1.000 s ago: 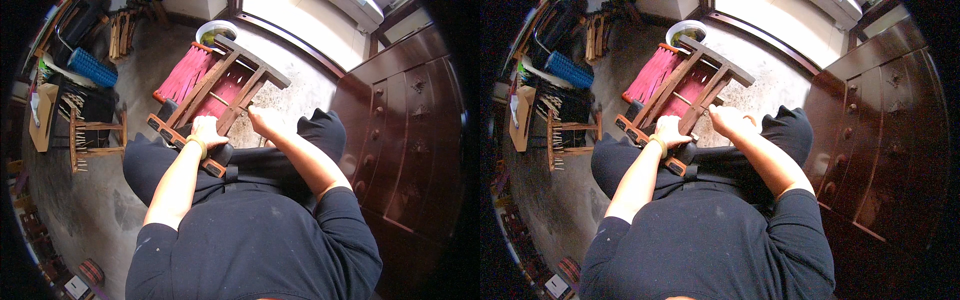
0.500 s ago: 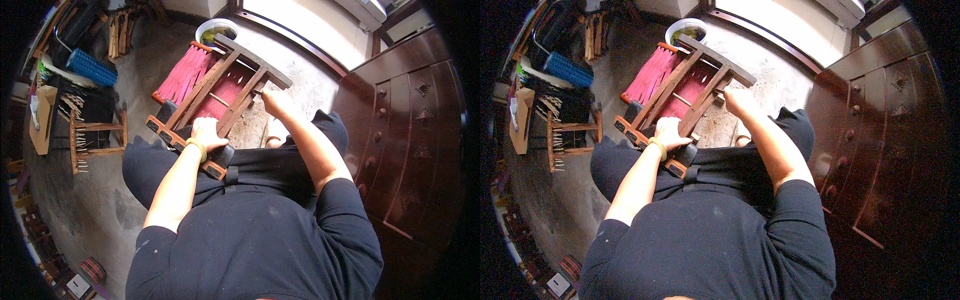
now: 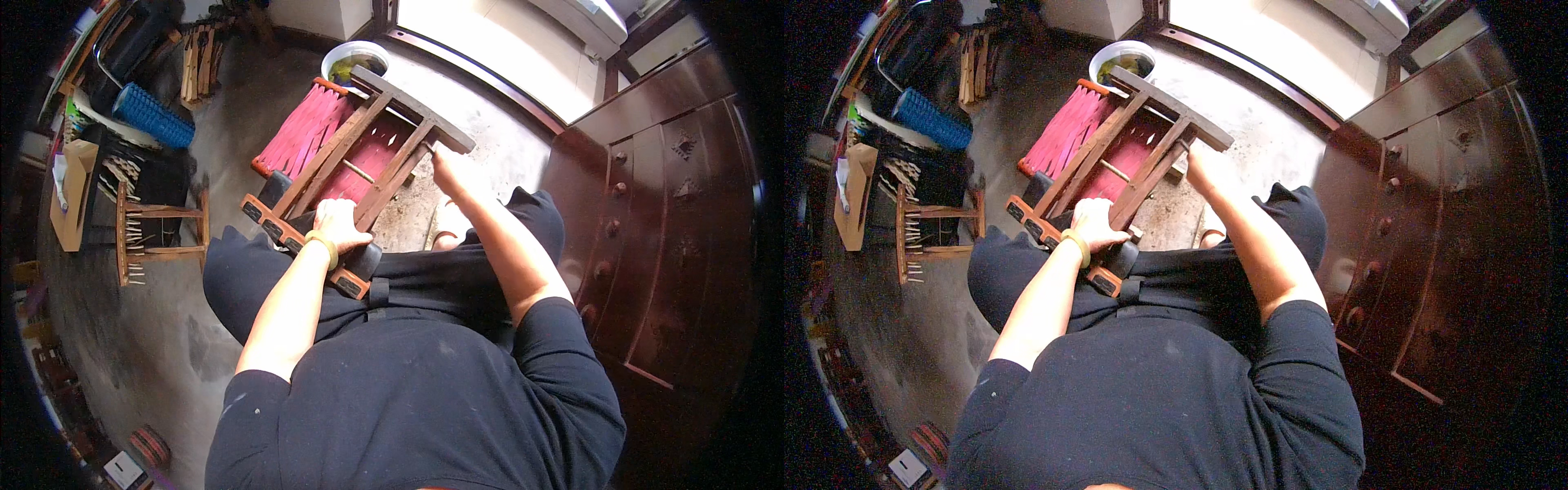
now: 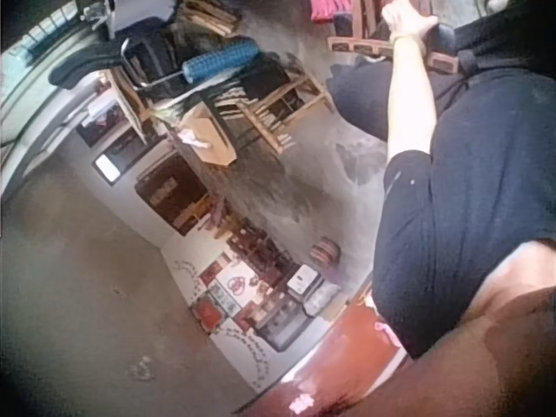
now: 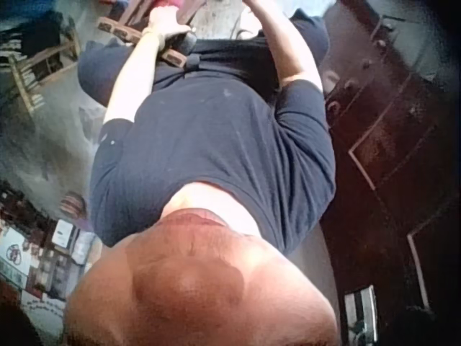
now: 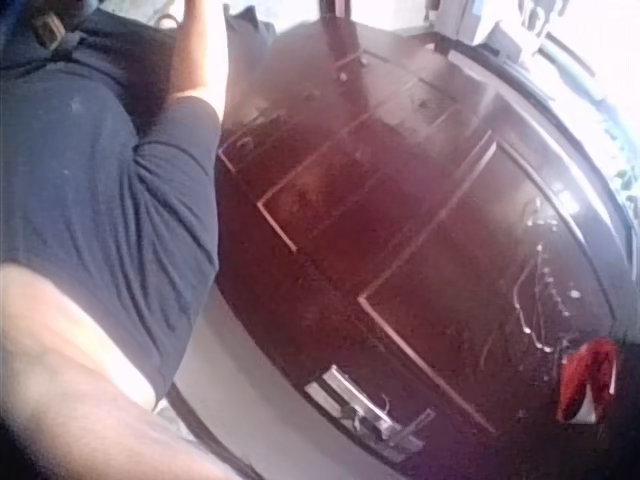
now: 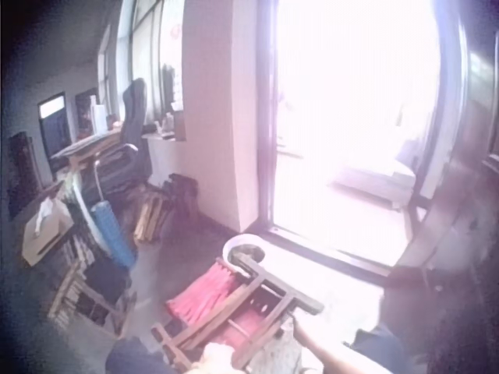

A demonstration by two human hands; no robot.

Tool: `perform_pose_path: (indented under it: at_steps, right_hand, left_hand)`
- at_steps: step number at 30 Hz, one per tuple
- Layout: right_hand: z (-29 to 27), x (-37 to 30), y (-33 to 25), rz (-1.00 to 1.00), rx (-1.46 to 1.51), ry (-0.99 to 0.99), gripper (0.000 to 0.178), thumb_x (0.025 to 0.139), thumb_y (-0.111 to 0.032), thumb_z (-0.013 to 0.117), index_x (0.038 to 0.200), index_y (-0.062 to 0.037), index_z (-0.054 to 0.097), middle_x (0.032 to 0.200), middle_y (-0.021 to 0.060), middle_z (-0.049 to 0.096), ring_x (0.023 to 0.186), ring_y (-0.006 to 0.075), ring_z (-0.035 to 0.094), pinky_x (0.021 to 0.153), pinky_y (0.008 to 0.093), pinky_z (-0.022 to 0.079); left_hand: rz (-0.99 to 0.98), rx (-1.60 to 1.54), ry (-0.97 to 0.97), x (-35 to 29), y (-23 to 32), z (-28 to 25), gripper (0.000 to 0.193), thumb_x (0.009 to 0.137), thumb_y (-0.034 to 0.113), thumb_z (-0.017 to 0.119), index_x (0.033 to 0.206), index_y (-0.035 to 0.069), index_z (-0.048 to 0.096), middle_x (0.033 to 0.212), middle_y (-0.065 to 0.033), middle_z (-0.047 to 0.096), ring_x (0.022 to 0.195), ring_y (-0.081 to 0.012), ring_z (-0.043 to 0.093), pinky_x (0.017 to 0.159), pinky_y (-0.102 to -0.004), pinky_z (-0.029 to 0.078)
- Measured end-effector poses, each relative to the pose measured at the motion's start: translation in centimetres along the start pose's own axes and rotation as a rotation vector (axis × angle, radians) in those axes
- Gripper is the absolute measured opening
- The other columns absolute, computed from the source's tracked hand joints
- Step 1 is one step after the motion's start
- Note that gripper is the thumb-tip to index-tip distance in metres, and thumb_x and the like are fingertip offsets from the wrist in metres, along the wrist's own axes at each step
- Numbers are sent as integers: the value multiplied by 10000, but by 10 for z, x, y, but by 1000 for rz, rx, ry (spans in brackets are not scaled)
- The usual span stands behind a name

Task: The person uses a screwdriver to tighten screws on a small wooden frame with red woven material. They repeatedly adjust the frame and continue screwing in multiple locations.

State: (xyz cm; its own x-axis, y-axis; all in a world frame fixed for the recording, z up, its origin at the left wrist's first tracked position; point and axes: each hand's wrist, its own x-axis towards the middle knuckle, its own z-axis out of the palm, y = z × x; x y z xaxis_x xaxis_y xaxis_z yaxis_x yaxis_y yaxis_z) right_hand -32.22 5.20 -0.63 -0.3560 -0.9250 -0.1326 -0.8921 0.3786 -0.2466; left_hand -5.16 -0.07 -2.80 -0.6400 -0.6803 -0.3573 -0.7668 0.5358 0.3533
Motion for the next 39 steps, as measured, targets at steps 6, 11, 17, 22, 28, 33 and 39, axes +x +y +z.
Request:
perform_pose_path:
  at_steps: [6,11,17,22,28,33,39]
  right_hand:
    - [22,-19,-7,-105,-9,-7,204,892,-158,454,929,-53,626,871,212,677,824,394,663,734,503,516]
    - [0,13,14,53,-42,21,201,870,-91,439,932,-5,609,871,234,677,837,388,674,737,480,535]
    - [-3,-5,10,62,-58,34,219,906,-131,419,1000,-13,578,911,242,672,880,394,660,777,500,512]
    - [4,-40,-17,25,-27,62,247,926,-301,517,982,-64,558,830,218,669,783,413,655,713,510,498]
    - [13,-76,-38,-108,-16,-80,231,910,-265,547,961,-41,527,816,222,668,744,392,672,657,521,503]
    - [47,-85,-33,-236,-31,-13,208,899,-265,551,929,-60,534,773,183,659,699,366,674,584,538,479]
    - [26,-98,-61,-257,-35,-28,182,889,-248,561,913,-69,542,787,153,656,689,352,670,604,512,484]
  left_hand:
    - [82,65,171,-2,-7,11,725,548,542,782,1026,24,612,1047,-198,614,1043,-355,560,946,-426,408]
    - [37,17,52,1,-3,8,681,552,481,782,1029,20,625,1076,-190,605,1093,-350,517,999,-398,379]
    - [61,43,91,1,-4,7,726,559,541,772,1036,18,614,1058,-200,612,1064,-355,545,971,-414,396]
    - [68,92,85,0,-8,6,801,577,624,757,1057,0,609,1069,-201,618,1071,-352,555,967,-420,402]
    - [115,14,60,-2,-9,-2,893,588,711,717,1139,16,616,1124,-196,616,1116,-340,543,1009,-427,373]
    - [115,-141,206,-9,-12,-5,713,653,559,764,1110,27,634,1029,-158,653,1011,-305,604,923,-397,453]
    - [4,-246,233,-7,-28,-2,351,775,220,724,1093,94,645,1099,-112,642,1083,-303,567,971,-412,429]
